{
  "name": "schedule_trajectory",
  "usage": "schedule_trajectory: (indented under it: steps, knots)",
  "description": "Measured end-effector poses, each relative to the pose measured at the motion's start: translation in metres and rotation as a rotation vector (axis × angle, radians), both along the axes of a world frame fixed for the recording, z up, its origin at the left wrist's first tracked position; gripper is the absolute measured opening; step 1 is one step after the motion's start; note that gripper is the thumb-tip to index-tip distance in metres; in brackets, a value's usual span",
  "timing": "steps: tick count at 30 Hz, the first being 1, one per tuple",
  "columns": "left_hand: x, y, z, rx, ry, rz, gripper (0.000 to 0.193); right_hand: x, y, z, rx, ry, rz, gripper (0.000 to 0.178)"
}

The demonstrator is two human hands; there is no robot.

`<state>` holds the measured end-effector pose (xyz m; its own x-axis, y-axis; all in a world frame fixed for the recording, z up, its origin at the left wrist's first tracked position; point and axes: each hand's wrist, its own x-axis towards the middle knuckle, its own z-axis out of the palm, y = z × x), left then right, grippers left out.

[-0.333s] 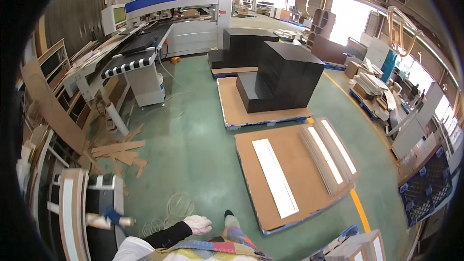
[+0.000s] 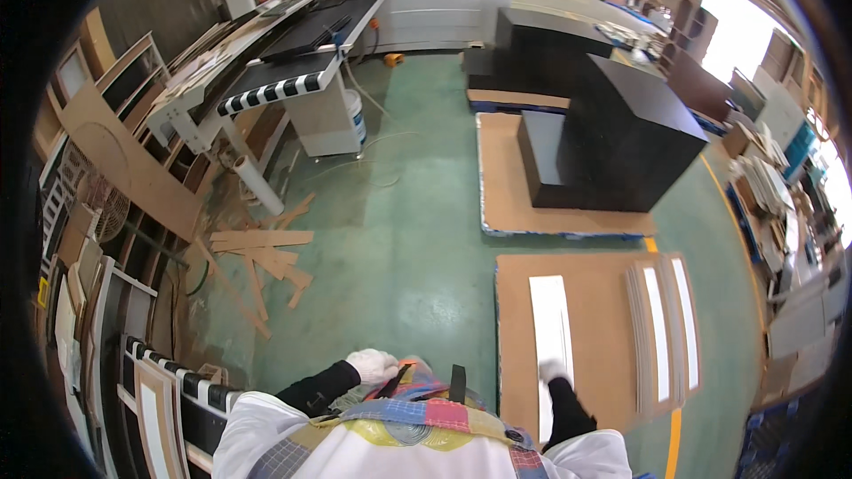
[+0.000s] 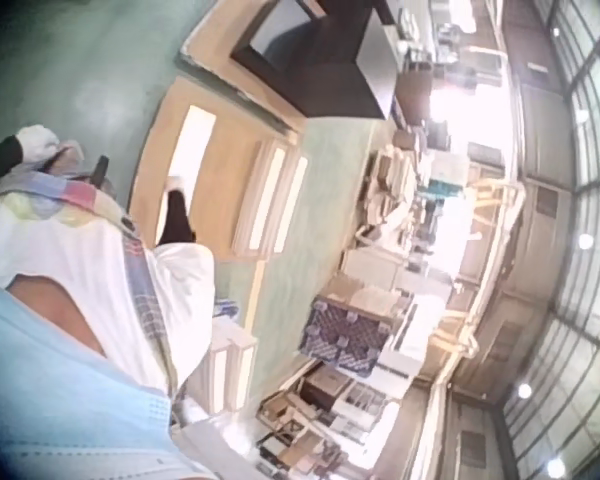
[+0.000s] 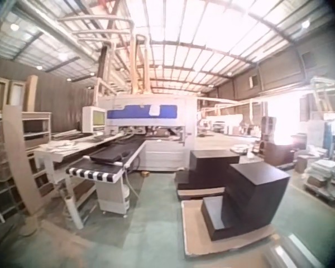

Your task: Processing wood panels using a woodworking machine and organizing them on pallets.

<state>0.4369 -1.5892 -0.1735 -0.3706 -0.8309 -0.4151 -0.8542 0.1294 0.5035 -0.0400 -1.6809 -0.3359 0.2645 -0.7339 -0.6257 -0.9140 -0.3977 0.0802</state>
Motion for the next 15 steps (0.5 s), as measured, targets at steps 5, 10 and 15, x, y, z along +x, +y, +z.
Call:
schedule_trajectory:
  steps: [5, 10, 15]
  knots:
    - [0.053, -0.145, -0.036, 0.121, -0.176, 0.045, 0.037, 0.078, -0.27, 0.065, -0.409, -0.844, -0.544, 0.014]
    - [0.09, -0.307, -0.043, 0.171, -0.149, 0.032, 0.035, 0.159, -0.374, 0.052, 0.191, -0.023, 0.258, 0.026]
    - [0.104, -0.506, 0.003, 0.005, -0.01, 0.003, 0.035, 0.094, -0.408, -0.04, 0.299, -0.077, 0.192, 0.029]
